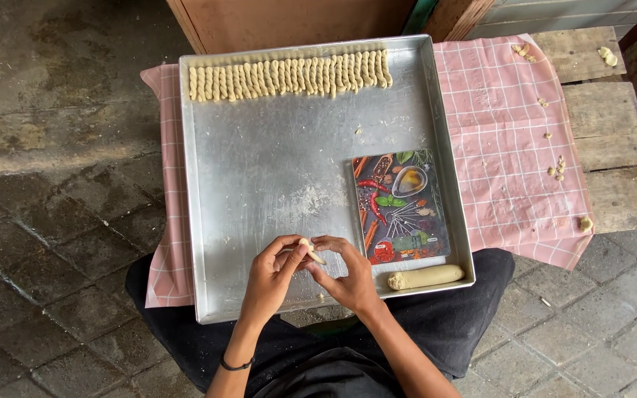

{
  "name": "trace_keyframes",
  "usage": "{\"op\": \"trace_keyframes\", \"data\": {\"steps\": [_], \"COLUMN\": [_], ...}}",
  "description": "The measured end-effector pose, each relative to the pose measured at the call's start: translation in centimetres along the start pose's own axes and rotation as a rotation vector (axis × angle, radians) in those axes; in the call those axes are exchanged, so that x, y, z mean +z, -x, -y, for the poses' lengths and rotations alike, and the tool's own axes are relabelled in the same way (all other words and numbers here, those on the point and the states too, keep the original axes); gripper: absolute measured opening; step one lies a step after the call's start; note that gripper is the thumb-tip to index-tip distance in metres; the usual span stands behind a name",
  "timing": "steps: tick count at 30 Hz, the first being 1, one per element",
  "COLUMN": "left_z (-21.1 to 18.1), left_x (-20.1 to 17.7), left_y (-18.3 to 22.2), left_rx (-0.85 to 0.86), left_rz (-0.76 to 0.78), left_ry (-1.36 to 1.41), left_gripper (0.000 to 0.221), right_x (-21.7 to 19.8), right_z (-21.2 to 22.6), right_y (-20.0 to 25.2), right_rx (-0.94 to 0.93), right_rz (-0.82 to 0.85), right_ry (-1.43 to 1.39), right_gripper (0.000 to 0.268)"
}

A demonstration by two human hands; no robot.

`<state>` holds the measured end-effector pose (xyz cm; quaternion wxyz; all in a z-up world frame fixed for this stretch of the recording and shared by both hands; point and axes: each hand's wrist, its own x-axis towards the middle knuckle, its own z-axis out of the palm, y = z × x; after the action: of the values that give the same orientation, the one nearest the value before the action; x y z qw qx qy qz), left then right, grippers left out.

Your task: The person shapes small pieces of dough into twisted spiral snacks on a metal tray by rolling and twisting them by hand.

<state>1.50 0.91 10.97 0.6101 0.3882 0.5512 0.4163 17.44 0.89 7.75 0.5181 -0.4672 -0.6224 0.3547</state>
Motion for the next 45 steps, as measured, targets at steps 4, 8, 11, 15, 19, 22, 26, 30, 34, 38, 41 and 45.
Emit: {"op": "trace_keyframes", "data": {"steps": [4,8,11,15,19,22,26,30,34,38,41,45], "left_z": [-0.3,-1.2,-1.1,-0.2,0.6,0.1,0.7,1.7,0.6,1.0,0.6,-0.1], "left_x": [0.0,-0.1,0.2,0.4,0.5,0.6,0.7,0.8,1.1,0.5,1.0,1.6], "left_y": [0.3,0.6,0.6,0.3,0.3,0.3,0.2,0.0,0.4,0.7,1.2,1.6], "left_rx": [-0.042,0.067,0.052,-0.051,-0.107,-0.125,-0.138,-0.237,-0.250,-0.138,-0.032,0.140], "left_rz": [-0.016,-0.016,-0.015,-0.016,-0.033,-0.041,-0.035,-0.051,-0.046,0.054,0.028,0.020], "left_ry": [0.051,-0.138,-0.080,0.121,0.200,0.215,0.227,0.327,0.333,0.330,0.269,0.144], "left_gripper": [0.026,0.023,0.023,0.025,0.024,0.023,0.023,0.023,0.026,0.024,0.025,0.026], "right_x": [-0.4,0.0,0.3,-0.5,-1.3,-1.1,-1.7,-2.6,-3.1,-2.1,-0.5,0.3], "right_z": [-0.6,-0.9,-1.4,-0.7,-0.1,-1.4,-0.5,-0.8,-1.3,-2.1,-2.3,-1.6], "right_y": [0.7,1.0,1.1,0.4,-0.1,0.5,0.2,0.0,-0.2,1.4,2.7,2.1], "right_rx": [-0.049,-0.009,0.020,0.016,0.043,0.121,0.093,-0.211,-0.349,-0.219,0.231,0.433], "right_rz": [0.020,0.017,0.002,0.066,0.149,0.132,0.144,0.206,0.230,0.224,0.018,-0.112], "right_ry": [0.037,0.045,-0.015,-0.069,-0.156,-0.262,-0.224,-0.042,0.047,0.118,-0.344,-0.685], "right_gripper": [0.016,0.011,0.009,0.009,0.011,0.015,0.015,0.018,0.016,0.027,0.016,0.023]}}
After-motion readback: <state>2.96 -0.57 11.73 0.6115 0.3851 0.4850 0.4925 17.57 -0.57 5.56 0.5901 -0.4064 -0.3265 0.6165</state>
